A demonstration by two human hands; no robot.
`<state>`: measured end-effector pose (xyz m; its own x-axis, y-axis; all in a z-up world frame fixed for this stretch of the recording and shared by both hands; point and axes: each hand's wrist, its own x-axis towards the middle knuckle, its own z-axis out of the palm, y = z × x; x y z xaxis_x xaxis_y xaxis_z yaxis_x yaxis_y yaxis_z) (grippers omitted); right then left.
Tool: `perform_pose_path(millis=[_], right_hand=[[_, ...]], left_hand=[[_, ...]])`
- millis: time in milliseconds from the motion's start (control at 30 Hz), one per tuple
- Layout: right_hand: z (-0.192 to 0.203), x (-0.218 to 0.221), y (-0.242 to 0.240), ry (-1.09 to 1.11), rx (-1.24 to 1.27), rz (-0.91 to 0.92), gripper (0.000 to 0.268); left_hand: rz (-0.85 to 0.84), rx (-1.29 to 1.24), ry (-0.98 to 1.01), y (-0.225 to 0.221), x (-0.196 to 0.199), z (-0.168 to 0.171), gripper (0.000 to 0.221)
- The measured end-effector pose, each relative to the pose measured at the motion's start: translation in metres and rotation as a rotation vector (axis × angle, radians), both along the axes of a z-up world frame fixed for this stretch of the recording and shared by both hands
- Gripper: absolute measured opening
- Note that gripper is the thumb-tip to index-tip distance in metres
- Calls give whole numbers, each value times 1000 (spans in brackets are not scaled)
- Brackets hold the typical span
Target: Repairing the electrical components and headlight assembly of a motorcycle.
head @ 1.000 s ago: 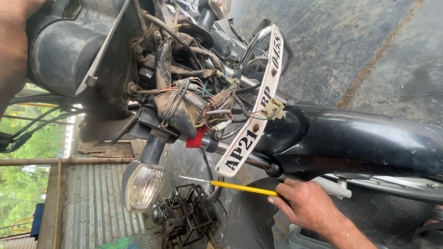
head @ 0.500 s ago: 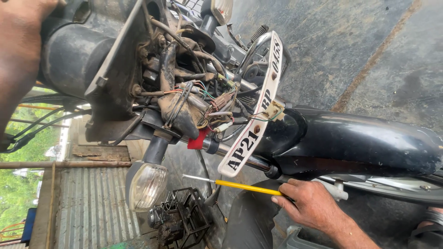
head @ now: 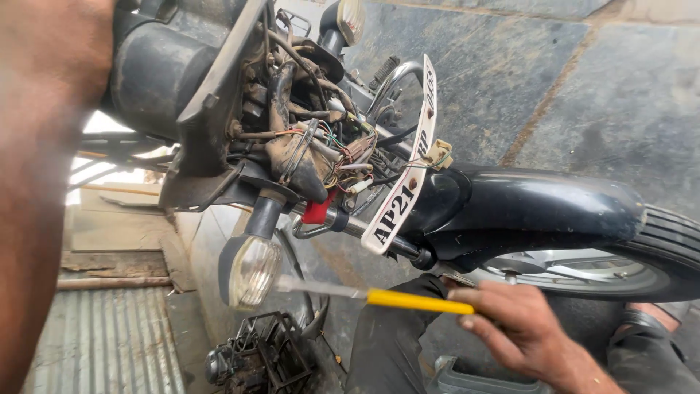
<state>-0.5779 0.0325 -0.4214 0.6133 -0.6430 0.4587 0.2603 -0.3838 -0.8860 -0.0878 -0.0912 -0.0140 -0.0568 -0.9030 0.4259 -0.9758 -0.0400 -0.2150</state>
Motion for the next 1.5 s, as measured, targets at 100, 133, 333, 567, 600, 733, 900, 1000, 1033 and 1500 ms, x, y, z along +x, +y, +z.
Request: perform_pose_path(millis=[100,133,333,567,600,733,900,1000,1033,1500], right_hand=[[44,-13,-19,-11,-142,-321,35],[61,-19,-30,153,-306,-482,35],[185,-12,-116,792,-900,-924,34],[220,15,-155,867,-1096,-959,19],[227,20,-154,868,-1095,-959,19],[236,37,-157,882,-792,-798,17],[232,45,-167,845,-893,-810,16],[219,40,-181,846,-954,-766,17],[215,40,-185,793,-970,-776,16],[224,46,-193,722,-1155,-878,16]], left_hand=[[-18,-34,2,5,-28,-11,24],[-24,-41,1,5,-39,-16,24],[-28,-79,10,2,-93,-25,22],[-73,-103,-87,4,-87,-29,16],[-73,-102,-86,4,-87,-30,16],[-37,-93,-47,5,-86,-34,17],[3,-99,-7,10,-86,-32,18],[22,-98,19,10,-89,-32,19],[32,-99,32,8,-91,-31,19],[18,-95,21,5,-109,-25,19]])
